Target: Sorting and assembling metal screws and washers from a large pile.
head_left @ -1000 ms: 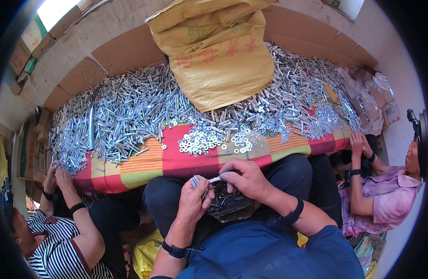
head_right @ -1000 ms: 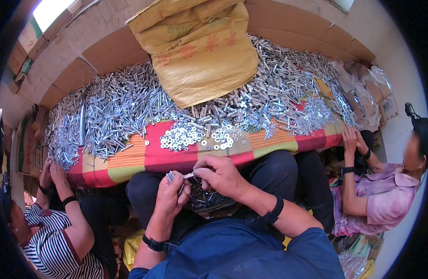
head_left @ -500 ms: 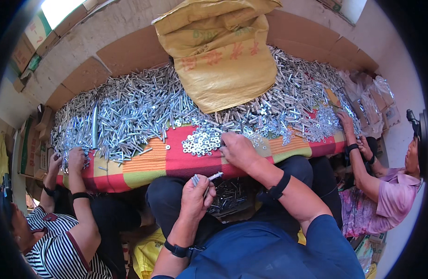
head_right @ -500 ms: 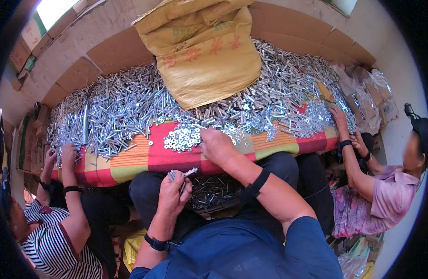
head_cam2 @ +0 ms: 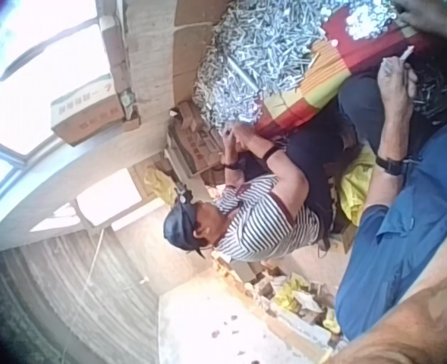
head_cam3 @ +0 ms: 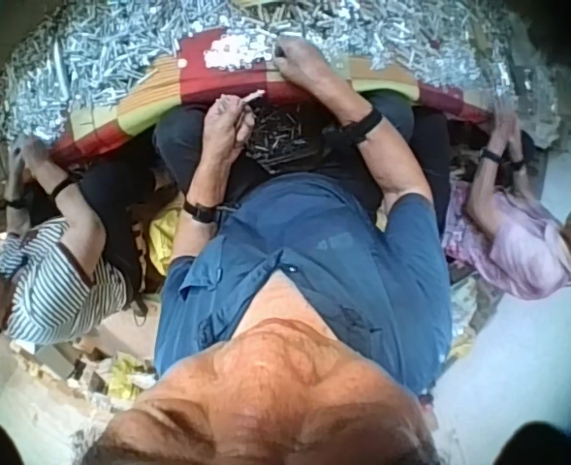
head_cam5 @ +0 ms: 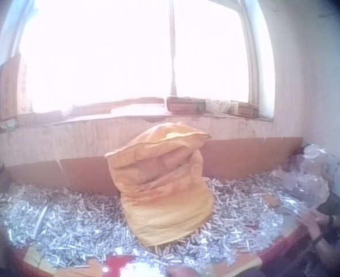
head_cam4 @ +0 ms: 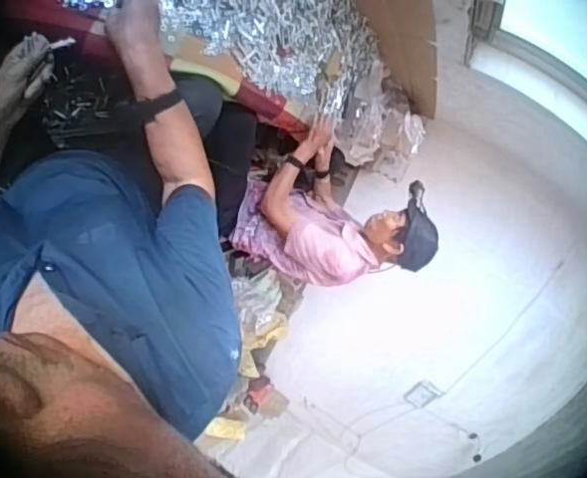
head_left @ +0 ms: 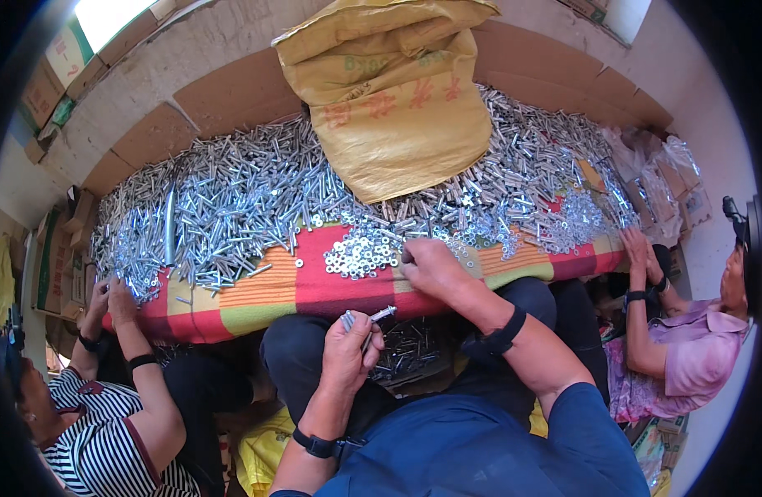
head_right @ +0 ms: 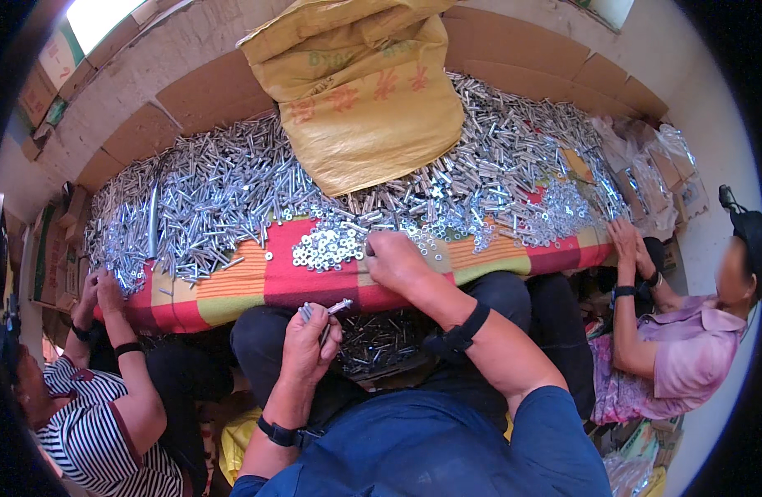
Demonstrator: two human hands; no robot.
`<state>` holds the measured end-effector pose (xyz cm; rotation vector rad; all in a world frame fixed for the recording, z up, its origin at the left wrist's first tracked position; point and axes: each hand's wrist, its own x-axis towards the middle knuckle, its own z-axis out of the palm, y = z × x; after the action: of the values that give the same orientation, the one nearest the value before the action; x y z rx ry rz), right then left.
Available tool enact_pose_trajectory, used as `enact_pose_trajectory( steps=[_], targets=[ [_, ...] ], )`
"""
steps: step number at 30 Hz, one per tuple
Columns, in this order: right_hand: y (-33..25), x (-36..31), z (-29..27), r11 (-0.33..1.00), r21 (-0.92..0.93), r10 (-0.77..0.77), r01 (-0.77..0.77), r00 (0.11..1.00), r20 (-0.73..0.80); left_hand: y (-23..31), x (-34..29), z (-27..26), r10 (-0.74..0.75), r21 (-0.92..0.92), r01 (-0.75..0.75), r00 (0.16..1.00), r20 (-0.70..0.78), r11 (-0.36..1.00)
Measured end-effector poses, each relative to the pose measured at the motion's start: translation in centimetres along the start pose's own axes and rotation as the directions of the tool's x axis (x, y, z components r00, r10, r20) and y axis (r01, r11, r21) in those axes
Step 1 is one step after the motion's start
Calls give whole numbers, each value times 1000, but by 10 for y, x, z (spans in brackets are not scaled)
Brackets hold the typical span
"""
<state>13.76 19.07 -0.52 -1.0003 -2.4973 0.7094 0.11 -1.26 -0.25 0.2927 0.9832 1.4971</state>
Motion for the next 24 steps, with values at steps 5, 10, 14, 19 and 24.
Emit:
enact_pose_trajectory(
  steps=[5, 10, 14, 19, 24],
  targets=[
    [-19, -15, -22, 967, 250, -43, 55, 998, -55, 1, 0, 0, 8, -14, -8, 1000, -8, 1000],
    [-53, -40, -45, 573, 711, 79, -407, 892, 446, 2, 0, 1, 9, 3, -9, 1000, -12, 1000],
    [-55, -48, -44, 545, 761, 15, -351, 912, 410, 1, 0, 0, 1, 10, 0, 1000, -3, 1000],
    [-61, -55, -44, 667, 716, -65, -205, 942, 330, 1, 0, -1, -22, 31, 23, 1000, -13, 999],
    [-58, -55, -41, 861, 433, -305, 268, 952, 18, 1, 0, 1, -21, 30, 21, 1000, -14, 999]
  ],
)
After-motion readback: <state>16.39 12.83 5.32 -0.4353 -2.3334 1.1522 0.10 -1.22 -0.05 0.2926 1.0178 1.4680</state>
